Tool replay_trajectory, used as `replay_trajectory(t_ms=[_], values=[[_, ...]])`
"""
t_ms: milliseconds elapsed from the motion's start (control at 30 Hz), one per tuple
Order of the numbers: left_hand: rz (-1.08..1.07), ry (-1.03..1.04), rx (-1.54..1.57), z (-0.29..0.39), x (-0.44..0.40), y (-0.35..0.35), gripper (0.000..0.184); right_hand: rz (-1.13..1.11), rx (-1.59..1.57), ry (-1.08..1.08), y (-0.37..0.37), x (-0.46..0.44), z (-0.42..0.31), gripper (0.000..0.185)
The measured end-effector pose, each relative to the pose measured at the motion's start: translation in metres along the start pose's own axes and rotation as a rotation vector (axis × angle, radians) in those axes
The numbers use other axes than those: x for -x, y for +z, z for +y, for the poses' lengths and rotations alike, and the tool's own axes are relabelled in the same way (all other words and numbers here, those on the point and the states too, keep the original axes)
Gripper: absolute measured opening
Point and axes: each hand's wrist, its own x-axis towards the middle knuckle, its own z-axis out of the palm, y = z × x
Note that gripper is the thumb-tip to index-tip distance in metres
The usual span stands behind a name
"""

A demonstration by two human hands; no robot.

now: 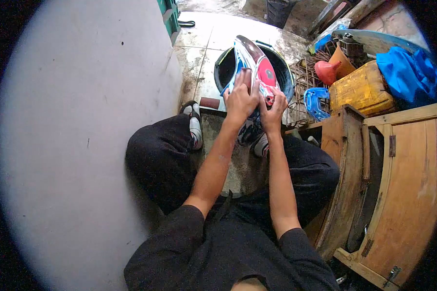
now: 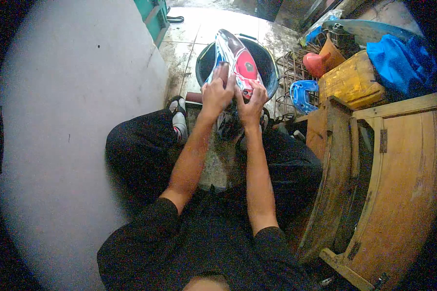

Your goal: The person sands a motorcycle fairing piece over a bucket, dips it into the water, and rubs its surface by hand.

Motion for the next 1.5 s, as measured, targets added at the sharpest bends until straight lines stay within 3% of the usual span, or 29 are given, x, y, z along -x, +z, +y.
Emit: replay_trajectory(t_ms=[67,200,433,667,800,933,1033,1200,1333,1500], values=[[0.09,-0.105,-0.021,-0.019,-0.019,0.013,0.064,0.003,0.005,0.034,-0.003,-0.003,-0.008,0.057],[0.022,-0.037,0.063,-0.025,-0.022,0.013,0.072,-0.005,0.018,0.045,-0.004,-0.003,-0.007,0.056],[0.002,-0.028,-0.019,0.013,0.031,0.002,0.067,-0.058,-0.049,0.046,-0.01,-0.002,0.006,0.052],[-0.035,-0.093,0.047,-0.015,-0.025,-0.001,0.064,-0.039,-0.091,0.095,-0.015,-0.005,-0.006,0.049],[-0.064,-0.124,-0.066,0.011,-0.004,-0.008,0.062,-0.008,-0.057,0.067,-0.012,-0.005,-0.004,0.048],[0.013,0.002,-0.078,0.02,0.024,0.007,0.062,-0.034,-0.047,0.001,-0.009,-0.003,0.006,0.048],[0.095,-0.119,-0.077,0.007,0.013,0.01,0.063,-0.004,-0.084,0.109,-0.013,-0.003,-0.009,0.049],[0.056,-0.156,-0.039,0.006,0.019,0.006,0.068,0.041,-0.093,0.082,-0.011,0.0,-0.006,0.051],[0.06,-0.07,-0.017,0.003,0.032,0.008,0.07,0.054,-0.101,0.113,-0.009,0.002,-0.008,0.052],[0.061,-0.178,-0.047,0.005,0.026,0.002,0.071,0.074,-0.079,0.085,-0.011,0.002,-0.01,0.052]])
